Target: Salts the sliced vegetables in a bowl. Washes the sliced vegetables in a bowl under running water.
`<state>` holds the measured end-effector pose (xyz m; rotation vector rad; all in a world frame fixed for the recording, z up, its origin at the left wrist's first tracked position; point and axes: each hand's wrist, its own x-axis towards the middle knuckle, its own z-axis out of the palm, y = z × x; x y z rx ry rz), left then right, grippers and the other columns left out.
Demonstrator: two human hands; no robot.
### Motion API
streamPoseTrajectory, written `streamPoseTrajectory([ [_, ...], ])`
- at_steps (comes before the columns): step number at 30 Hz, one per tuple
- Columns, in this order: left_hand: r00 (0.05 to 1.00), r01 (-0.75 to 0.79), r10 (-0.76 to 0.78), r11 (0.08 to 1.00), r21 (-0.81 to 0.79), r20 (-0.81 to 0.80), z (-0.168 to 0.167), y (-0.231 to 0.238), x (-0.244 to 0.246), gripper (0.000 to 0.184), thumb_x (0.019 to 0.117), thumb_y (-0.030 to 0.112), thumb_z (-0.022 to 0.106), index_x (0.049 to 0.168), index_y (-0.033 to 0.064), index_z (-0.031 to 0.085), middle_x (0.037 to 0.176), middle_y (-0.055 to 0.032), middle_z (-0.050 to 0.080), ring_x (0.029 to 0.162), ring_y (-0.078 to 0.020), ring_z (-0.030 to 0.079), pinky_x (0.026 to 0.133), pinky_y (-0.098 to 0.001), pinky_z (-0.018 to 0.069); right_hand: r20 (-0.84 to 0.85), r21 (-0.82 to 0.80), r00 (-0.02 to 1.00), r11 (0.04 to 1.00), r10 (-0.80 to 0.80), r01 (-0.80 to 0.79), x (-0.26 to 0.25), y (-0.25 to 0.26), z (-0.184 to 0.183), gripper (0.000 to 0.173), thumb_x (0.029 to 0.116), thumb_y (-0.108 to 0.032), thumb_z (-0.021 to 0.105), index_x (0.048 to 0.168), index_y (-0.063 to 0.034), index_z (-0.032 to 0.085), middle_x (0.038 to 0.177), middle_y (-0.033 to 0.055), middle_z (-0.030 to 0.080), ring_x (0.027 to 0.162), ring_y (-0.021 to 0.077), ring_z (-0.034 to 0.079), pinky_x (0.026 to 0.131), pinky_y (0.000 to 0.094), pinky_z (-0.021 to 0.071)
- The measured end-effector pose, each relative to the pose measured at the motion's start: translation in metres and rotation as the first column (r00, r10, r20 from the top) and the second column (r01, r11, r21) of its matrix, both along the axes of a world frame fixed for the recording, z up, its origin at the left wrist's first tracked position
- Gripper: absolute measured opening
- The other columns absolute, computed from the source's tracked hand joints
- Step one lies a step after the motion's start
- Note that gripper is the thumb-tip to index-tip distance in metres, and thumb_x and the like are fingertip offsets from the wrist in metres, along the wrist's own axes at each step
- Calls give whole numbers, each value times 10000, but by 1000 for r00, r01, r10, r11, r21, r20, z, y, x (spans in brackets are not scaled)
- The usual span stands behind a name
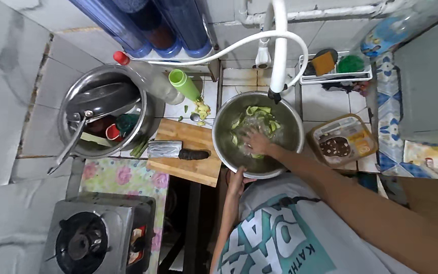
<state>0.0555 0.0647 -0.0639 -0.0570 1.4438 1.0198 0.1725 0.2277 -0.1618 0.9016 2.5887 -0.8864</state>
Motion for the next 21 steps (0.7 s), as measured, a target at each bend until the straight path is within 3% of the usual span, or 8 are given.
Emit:
streamPoseTrajectory([
  [3,1000,-10,10,1000,-9,-11,0,-1,-1,327,1040,-21,400,1365,-47,371,948,-202,666,663,-255,709,551,-379,618,-87,-47,961,962,264,-269,25,16,-2,581,1037,-317,577,1592,-301,408,1710,58,247,1575,412,147,1169,760,144],
  [5,1000,-18,18,1000,-15,-22,-2,-3,0,320,1032,-28,403,1350,-56,378,912,-197,669,633,-245,707,538,-367,618,-29,-5,992,992,126,-126,27,27,0,516,1055,-432,536,1554,-321,468,1652,93,368,1530,430,271,1129,705,314],
  [8,999,-31,31,999,-12,-21,-3,-3,4,333,1029,-30,407,1360,-50,368,921,-196,666,645,-251,710,544,-375,621,29,45,991,990,-134,133,-4,8,-1,561,1029,-508,540,1544,-292,481,1675,121,309,1551,430,208,1156,752,201],
  [10,999,-36,36,999,-9,-16,-3,-2,4,346,1027,-29,415,1370,-45,369,939,-202,669,658,-256,712,548,-381,621,-16,-11,1000,1000,6,-6,-4,-2,-1,603,1035,-455,549,1601,-337,376,1708,114,226,1578,432,93,1163,795,26],
  [13,999,-43,42,999,-19,-21,-6,-6,5,347,1020,-40,423,1362,-42,370,925,-195,666,637,-246,706,535,-372,618,-76,-1,971,974,228,-229,22,18,-1,577,1022,-426,597,1571,-344,437,1691,72,293,1557,423,201,1139,767,192],
  [15,998,-49,49,999,-15,-25,-8,-7,5,358,1013,-46,425,1365,-39,359,915,-199,668,625,-249,707,528,-374,619,-37,64,998,996,58,-55,14,21,-4,564,1015,-557,540,1525,-319,512,1652,104,367,1543,423,247,1144,733,261],
  [18,998,-49,49,999,-9,-28,-2,-2,6,357,1013,-53,418,1366,-46,362,928,-194,667,642,-242,708,542,-365,619,-26,56,993,991,-117,118,-15,-8,-6,623,1011,-601,500,1531,-258,502,1699,98,261,1568,433,148,1151,794,122],
  [21,998,-59,59,998,-11,-26,0,-1,5,333,1013,-50,424,1343,-52,382,903,-191,673,634,-245,709,537,-373,621,-36,-22,981,981,192,-193,12,3,-1,592,1024,-430,582,1584,-337,414,1714,56,234,1574,424,133,1143,808,89],
])
